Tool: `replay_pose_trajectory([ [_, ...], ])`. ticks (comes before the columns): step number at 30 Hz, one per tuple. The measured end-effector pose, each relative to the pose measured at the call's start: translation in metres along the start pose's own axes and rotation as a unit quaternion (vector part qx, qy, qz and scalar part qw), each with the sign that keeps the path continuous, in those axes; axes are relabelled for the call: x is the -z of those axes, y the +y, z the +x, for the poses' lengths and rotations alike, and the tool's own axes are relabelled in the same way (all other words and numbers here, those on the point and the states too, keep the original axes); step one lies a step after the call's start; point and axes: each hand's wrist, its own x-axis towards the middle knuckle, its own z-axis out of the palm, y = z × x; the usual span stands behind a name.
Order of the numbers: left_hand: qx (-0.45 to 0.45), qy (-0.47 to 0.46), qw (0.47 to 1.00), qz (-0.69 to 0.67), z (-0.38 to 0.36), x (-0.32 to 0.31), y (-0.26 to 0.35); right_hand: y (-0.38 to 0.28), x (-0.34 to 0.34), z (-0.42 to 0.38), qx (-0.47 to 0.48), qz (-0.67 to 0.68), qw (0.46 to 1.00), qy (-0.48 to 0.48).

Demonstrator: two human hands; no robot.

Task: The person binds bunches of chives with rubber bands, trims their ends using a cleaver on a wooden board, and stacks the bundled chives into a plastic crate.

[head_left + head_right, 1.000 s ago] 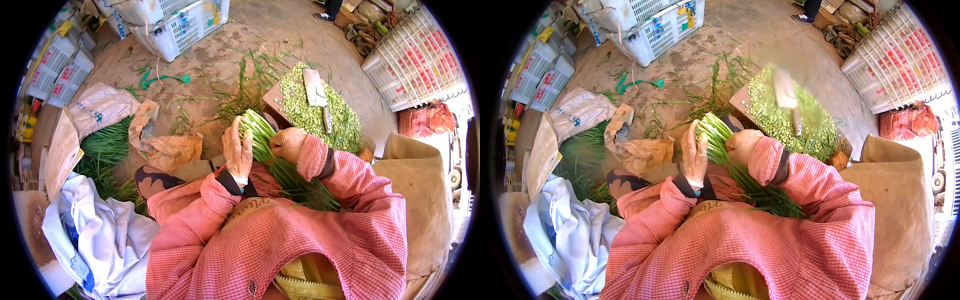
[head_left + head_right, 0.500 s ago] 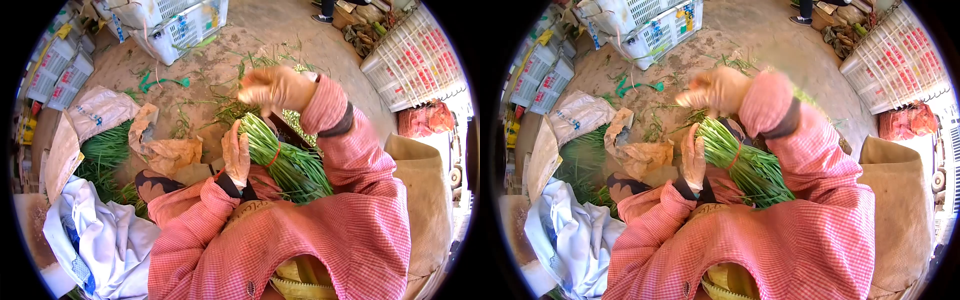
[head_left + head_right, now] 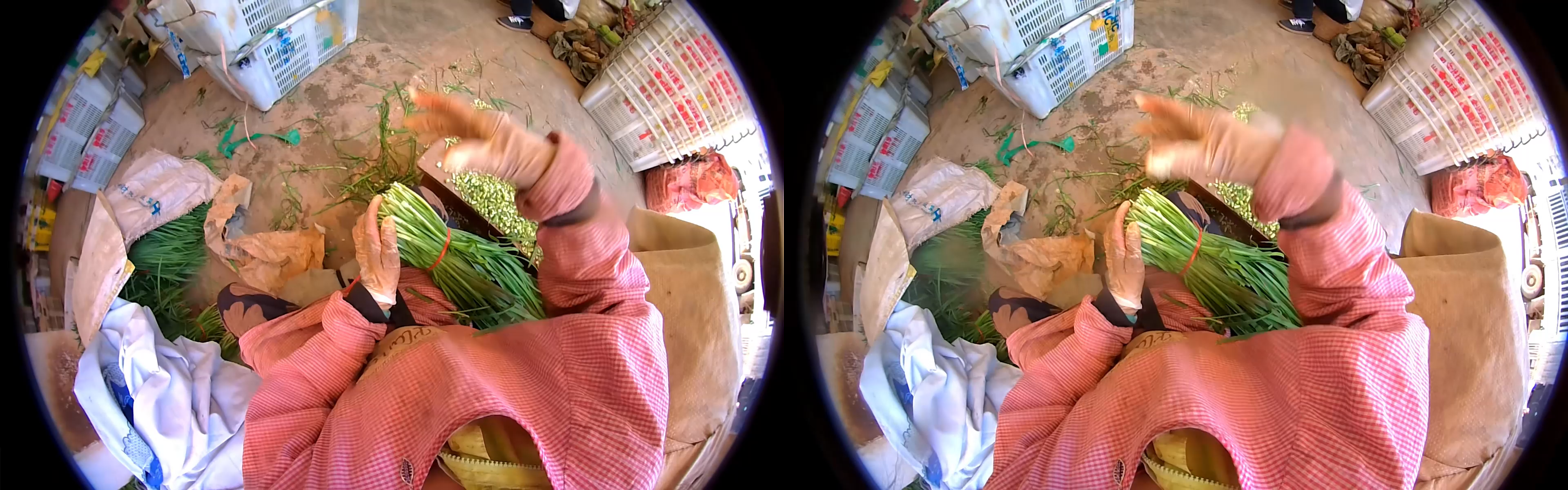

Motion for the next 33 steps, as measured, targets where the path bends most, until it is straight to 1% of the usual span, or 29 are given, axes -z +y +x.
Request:
replay_pose_trajectory([
  [1, 0.003, -0.004, 1.000, 0.012, 0.000, 0.000, 0.002, 0.026, -0.006, -0.010, -0.042, -0.184, 0.982, -0.004],
  [2, -0.002, 0.003, 1.000, -0.001, 0.000, -0.001, 0.003, 0.050, -0.016, -0.024, -0.080, -0.296, 0.952, -0.012],
  [3, -0.002, 0.006, 1.000, -0.003, 0.002, -0.002, 0.003, 0.081, -0.026, -0.031, -0.091, -0.384, 0.918, -0.032],
  [4, -0.019, 0.006, 1.000, -0.009, 0.002, -0.003, 0.002, 0.078, -0.047, -0.032, -0.220, -0.451, 0.863, -0.055],
  [5, -0.037, 0.004, 0.999, -0.014, 0.000, -0.002, 0.002, 0.114, -0.054, -0.040, -0.170, -0.424, 0.889, -0.031],
  [6, 0.017, -0.016, 0.996, -0.083, -0.002, 0.000, 0.003, 0.132, -0.056, -0.042, -0.228, -0.326, 0.917, -0.034],
  [7, 0.014, -0.018, 0.996, -0.080, -0.001, 0.006, 0.009, 0.137, -0.056, -0.042, -0.279, -0.227, 0.932, -0.035],
  [9, 0.087, 0.092, 0.986, -0.106, 0.001, 0.022, 0.022, 0.139, -0.047, -0.044, -0.211, -0.131, 0.969, -0.018],
  [11, 0.069, 0.120, 0.978, -0.159, 0.001, 0.036, -0.005, 0.100, -0.044, -0.038, -0.203, -0.111, 0.973, 0.000],
  [12, 0.123, 0.055, 0.956, -0.261, -0.003, 0.041, 0.005, 0.089, -0.041, -0.032, -0.193, -0.130, 0.973, -0.001],
  [13, 0.174, -0.010, 0.917, -0.358, -0.004, 0.044, 0.014, 0.077, -0.040, -0.025, -0.180, -0.150, 0.972, -0.003],
  [14, 0.116, -0.140, 0.906, -0.382, 0.001, 0.037, -0.005, 0.062, -0.042, -0.014, -0.169, -0.134, 0.976, 0.004],
  [15, 0.109, -0.167, 0.903, -0.381, -0.001, 0.033, -0.004, 0.065, -0.042, 0.002, -0.121, -0.135, 0.984, -0.004],
  [16, 0.146, -0.192, 0.837, -0.491, 0.006, 0.034, -0.002, 0.041, -0.046, 0.015, -0.096, -0.079, 0.992, -0.002],
  [17, 0.180, -0.213, 0.757, -0.590, 0.012, 0.039, -0.001, 0.015, -0.050, 0.026, -0.071, -0.021, 0.997, -0.006],
  [19, 0.161, -0.163, 0.743, -0.629, 0.037, 0.061, 0.014, -0.004, -0.046, 0.046, -0.034, 0.142, 0.989, -0.013],
  [20, 0.148, -0.153, 0.728, -0.652, 0.046, 0.073, 0.019, -0.010, -0.048, 0.048, 0.021, 0.265, 0.964, 0.000],
  [21, 0.129, -0.141, 0.738, -0.647, 0.053, 0.085, 0.027, -0.017, -0.048, 0.048, 0.036, 0.259, 0.965, -0.020],
  [22, 0.107, -0.106, 0.739, -0.657, 0.059, 0.096, 0.036, -0.024, -0.048, 0.047, 0.076, 0.188, 0.977, 0.059],
  [23, 0.087, -0.073, 0.736, -0.667, 0.062, 0.106, 0.042, -0.032, -0.052, 0.044, 0.115, 0.118, 0.976, 0.142],
  [24, 0.092, -0.068, 0.734, -0.670, 0.062, 0.118, 0.044, -0.040, -0.061, 0.038, 0.100, 0.072, 0.982, 0.145],
  [25, 0.066, -0.040, 0.750, -0.657, 0.065, 0.124, 0.045, -0.047, -0.069, 0.030, 0.083, 0.027, 0.985, 0.152],
  [26, 0.071, -0.017, 0.755, -0.652, 0.064, 0.129, 0.045, -0.054, -0.077, 0.029, 0.200, -0.146, 0.954, 0.168],
  [27, 0.078, 0.005, 0.758, -0.648, 0.062, 0.132, 0.045, -0.060, -0.090, 0.032, 0.252, -0.192, 0.931, 0.183],
  [28, 0.076, 0.005, 0.759, -0.646, 0.061, 0.136, 0.049, -0.063, -0.099, 0.041, 0.314, -0.220, 0.902, 0.201],
  [29, 0.066, 0.019, 0.781, -0.620, 0.059, 0.139, 0.054, -0.065, -0.106, 0.051, 0.373, -0.248, 0.867, 0.218],
  [30, 0.056, 0.032, 0.802, -0.594, 0.058, 0.142, 0.057, -0.064, -0.109, 0.061, 0.374, -0.248, 0.867, 0.218],
  [32, 0.037, 0.019, 0.809, -0.586, 0.058, 0.145, 0.040, -0.059, -0.114, 0.079, 0.406, -0.329, 0.839, 0.150],
  [33, 0.020, 0.006, 0.815, -0.578, 0.058, 0.149, 0.042, -0.055, -0.117, 0.082, 0.408, -0.328, 0.839, 0.149],
])
